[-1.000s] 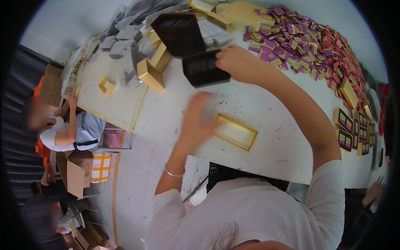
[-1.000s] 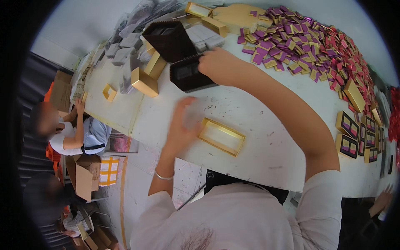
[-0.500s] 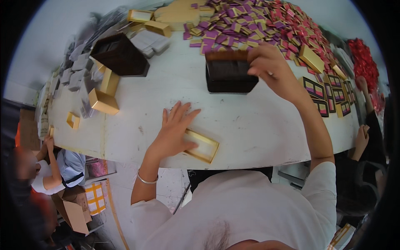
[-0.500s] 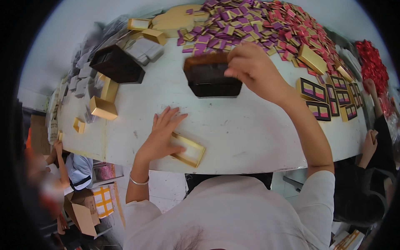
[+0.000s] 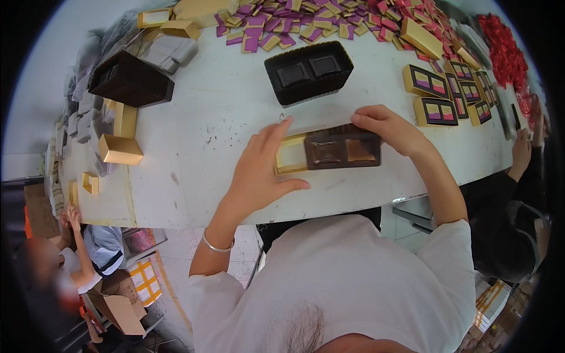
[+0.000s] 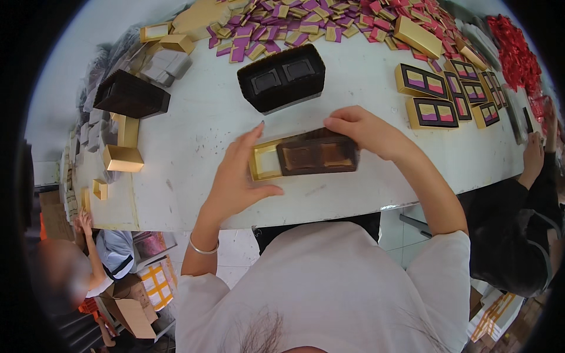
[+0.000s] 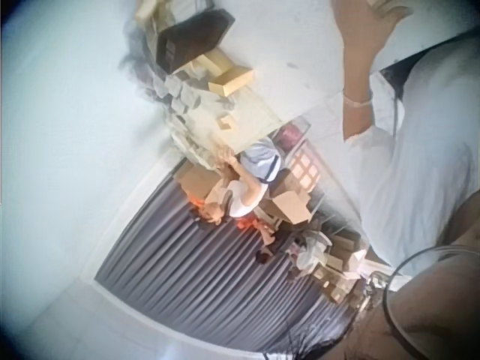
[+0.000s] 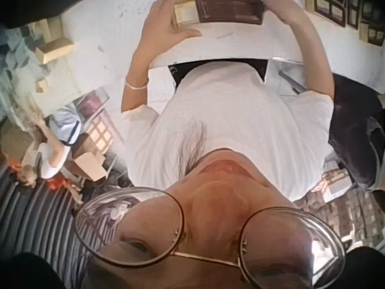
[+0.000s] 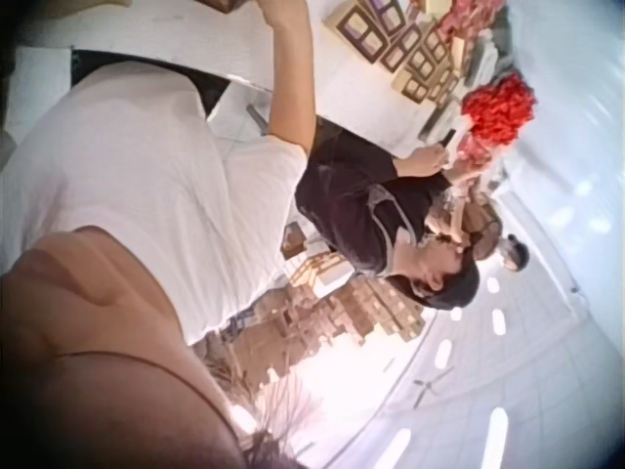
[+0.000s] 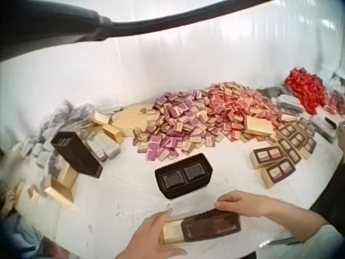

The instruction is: The person assembles small rectangular packs by placing two colored inserts into a black plastic tray and closing it with a gold-colored lid. The process is repeated continuously with multiple units on a white table.

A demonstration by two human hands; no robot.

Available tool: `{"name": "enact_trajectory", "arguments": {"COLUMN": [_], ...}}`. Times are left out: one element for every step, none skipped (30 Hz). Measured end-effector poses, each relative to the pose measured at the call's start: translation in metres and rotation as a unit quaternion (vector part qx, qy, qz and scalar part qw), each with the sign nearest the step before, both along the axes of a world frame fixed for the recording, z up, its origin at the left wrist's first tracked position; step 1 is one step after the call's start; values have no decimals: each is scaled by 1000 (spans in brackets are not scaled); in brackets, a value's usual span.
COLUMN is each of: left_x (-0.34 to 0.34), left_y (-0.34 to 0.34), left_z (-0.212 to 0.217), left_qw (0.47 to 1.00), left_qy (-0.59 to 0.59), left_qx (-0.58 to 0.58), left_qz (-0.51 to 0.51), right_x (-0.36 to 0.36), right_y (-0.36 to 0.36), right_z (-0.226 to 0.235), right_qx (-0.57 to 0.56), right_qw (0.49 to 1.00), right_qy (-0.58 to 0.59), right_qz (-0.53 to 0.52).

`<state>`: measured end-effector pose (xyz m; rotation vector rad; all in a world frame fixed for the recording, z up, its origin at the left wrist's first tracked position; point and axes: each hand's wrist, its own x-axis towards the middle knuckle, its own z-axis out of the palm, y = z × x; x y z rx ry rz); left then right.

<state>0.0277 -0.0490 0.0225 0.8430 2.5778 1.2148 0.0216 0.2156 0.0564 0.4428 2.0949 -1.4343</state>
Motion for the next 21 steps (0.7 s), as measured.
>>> {"name": "enact_trajectory", "arguments": {"left_x": [1,2,4,4,3,2,2,2,2,1,0,0,-1,-3,-5,-7,-8,-11,-12,-12,-13], "left_y": [2,5,10,11,12,12,12,10,11,10,10,9,10,10,12,12,11,10,10,10,10], "left_z": [-2,-4,-7,-8,-9,-11,-10,-9,-8,-8,-8,-9,-9,-8,-7,-6,-3,-1,1,3,6], "left_qw": [1000,998,999,999,998,998,998,999,999,999,998,998,998,997,997,996,995,993,992,990,988], "left_qy": [-10,-19,12,23,35,46,29,12,-4,5,13,19,25,30,37,22,8,-4,-21,-37,-51], "left_qx": [-25,-51,-41,-42,-43,-40,-44,-48,-51,-47,-43,-39,-39,-38,-39,-48,-58,-68,-81,-94,-107], "left_qz": [-8,-17,-8,-14,-20,-26,-22,-17,-17,-27,-36,-45,-50,-54,-60,-73,-85,-96,-96,-95,-96], "right_x": [-1,-1,-2,0,6,10,13,17,24,28,31,35,37,36,31,28,30,29,27,25,21], "right_y": [-7,-14,-21,-28,-35,-39,-33,-25,-13,-5,1,5,7,9,10,11,12,12,13,14,17], "right_z": [-8,-21,-26,-26,-22,-19,-21,-18,-13,-11,-16,-24,-30,-33,-35,-36,-36,-37,-37,-33,-24], "right_qx": [39,77,115,171,227,285,295,209,124,36,18,0,-18,-9,0,9,16,22,28,52,78], "right_qw": [994,977,948,928,902,869,815,839,856,863,864,866,867,855,844,831,825,817,809,797,784], "right_qy": [86,172,256,305,352,395,490,482,470,454,448,439,430,447,464,481,484,488,492,487,483], "right_qz": [51,100,148,127,105,84,91,137,178,218,229,241,252,262,270,278,292,306,320,353,383]}}
